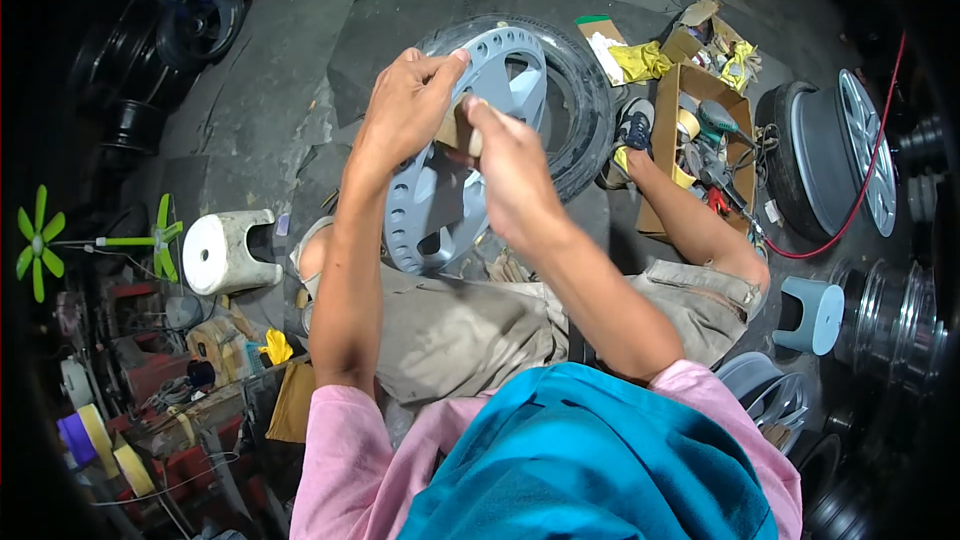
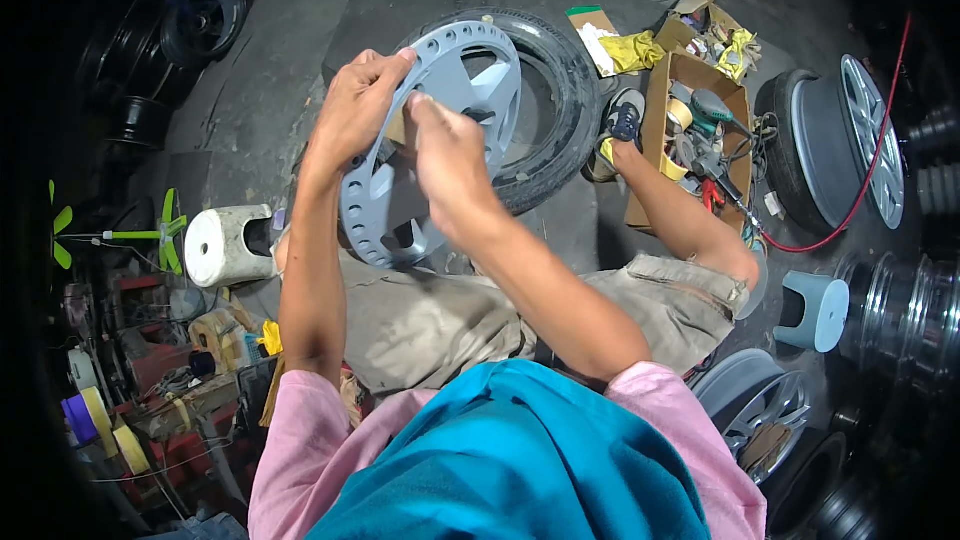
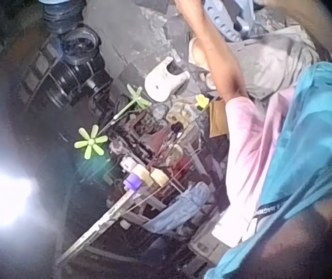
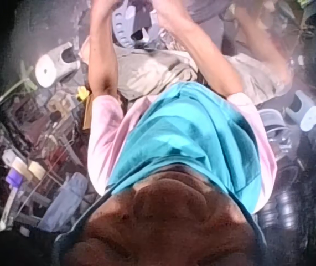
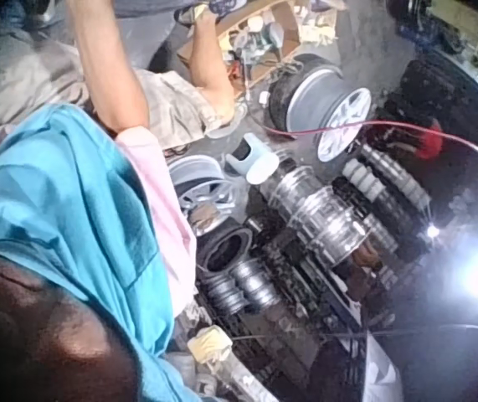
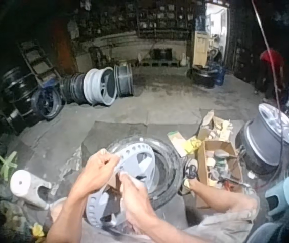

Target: The person sands the surface of a silver car rim by hand using a small piece of sandpaper. They then use a small tool to apply a dark substance to specific areas of the rim, spreading it across the surface with repeated wiping motions.

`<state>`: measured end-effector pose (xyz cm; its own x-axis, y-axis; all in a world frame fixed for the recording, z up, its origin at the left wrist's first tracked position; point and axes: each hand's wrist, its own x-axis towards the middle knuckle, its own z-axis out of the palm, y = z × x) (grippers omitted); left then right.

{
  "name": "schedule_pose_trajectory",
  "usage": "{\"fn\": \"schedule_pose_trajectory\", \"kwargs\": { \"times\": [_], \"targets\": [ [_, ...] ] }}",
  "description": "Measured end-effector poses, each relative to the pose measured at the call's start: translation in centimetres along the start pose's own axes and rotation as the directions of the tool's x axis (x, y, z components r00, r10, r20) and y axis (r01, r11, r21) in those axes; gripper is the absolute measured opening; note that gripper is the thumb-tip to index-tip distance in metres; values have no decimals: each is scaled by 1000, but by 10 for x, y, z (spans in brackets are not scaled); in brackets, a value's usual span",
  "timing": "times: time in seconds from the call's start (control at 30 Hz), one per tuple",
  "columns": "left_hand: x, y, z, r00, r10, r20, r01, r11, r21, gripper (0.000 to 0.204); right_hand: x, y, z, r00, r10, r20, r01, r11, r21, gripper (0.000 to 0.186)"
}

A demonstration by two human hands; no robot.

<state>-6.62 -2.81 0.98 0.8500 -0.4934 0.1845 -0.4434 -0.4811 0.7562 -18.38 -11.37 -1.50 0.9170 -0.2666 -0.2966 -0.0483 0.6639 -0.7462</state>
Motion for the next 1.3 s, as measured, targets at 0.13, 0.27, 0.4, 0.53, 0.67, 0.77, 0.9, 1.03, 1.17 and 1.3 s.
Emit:
{"fn": "schedule_pose_trajectory", "kwargs": {
  "times": [0.13, 0.27, 0.4, 0.53, 0.67, 0.77, 0.9, 1.03, 1.17, 1.3],
  "targets": [
    [1, 1, -3, 999, 8, 37, -11, 997, 72, 51, -36, 32, -9, 993, -51, 103, 91, 894, -438, 30],
    [0, -1, 0, 998, 58, 0, -58, 996, 67, 51, 1, 7, -15, 984, 52, 168, -40, 997, -73, 30],
    [-3, 3, -3, 999, 8, 52, -13, 995, 103, 52, 1, -18, -33, 1000, 1, 8, -2, 999, 55, 36],
    [-11, 23, -12, 983, -142, 118, 133, 988, 84, 55, 20, -49, -118, 890, -453, -55, 379, 801, -464, 33],
    [-24, 35, -16, 934, -300, 195, 307, 952, -3, 54, 65, -8, -157, 637, -665, 389, 626, 151, -765, 26],
    [-28, 34, -11, 947, -256, 193, 273, 960, -66, 55, 69, 3, -153, 591, -539, 600, 595, -210, -776, 28],
    [-23, 32, -12, 945, -256, 201, 268, 963, -37, 49, 84, 4, -155, 613, -586, 530, 517, -211, -830, 30],
    [-21, 15, -12, 983, -116, 142, 117, 993, -4, 52, 81, 7, -148, 616, -566, 549, 584, -140, -800, 30],
    [-20, 10, -5, 996, -1, 86, 4, 999, -32, 51, 85, -1, -157, 645, -565, 515, 493, -207, -845, 34],
    [-23, 9, -6, 994, -35, 103, 39, 999, -35, 52, 82, -5, -154, 644, -529, 553, 556, -173, -813, 28]
  ]
}}
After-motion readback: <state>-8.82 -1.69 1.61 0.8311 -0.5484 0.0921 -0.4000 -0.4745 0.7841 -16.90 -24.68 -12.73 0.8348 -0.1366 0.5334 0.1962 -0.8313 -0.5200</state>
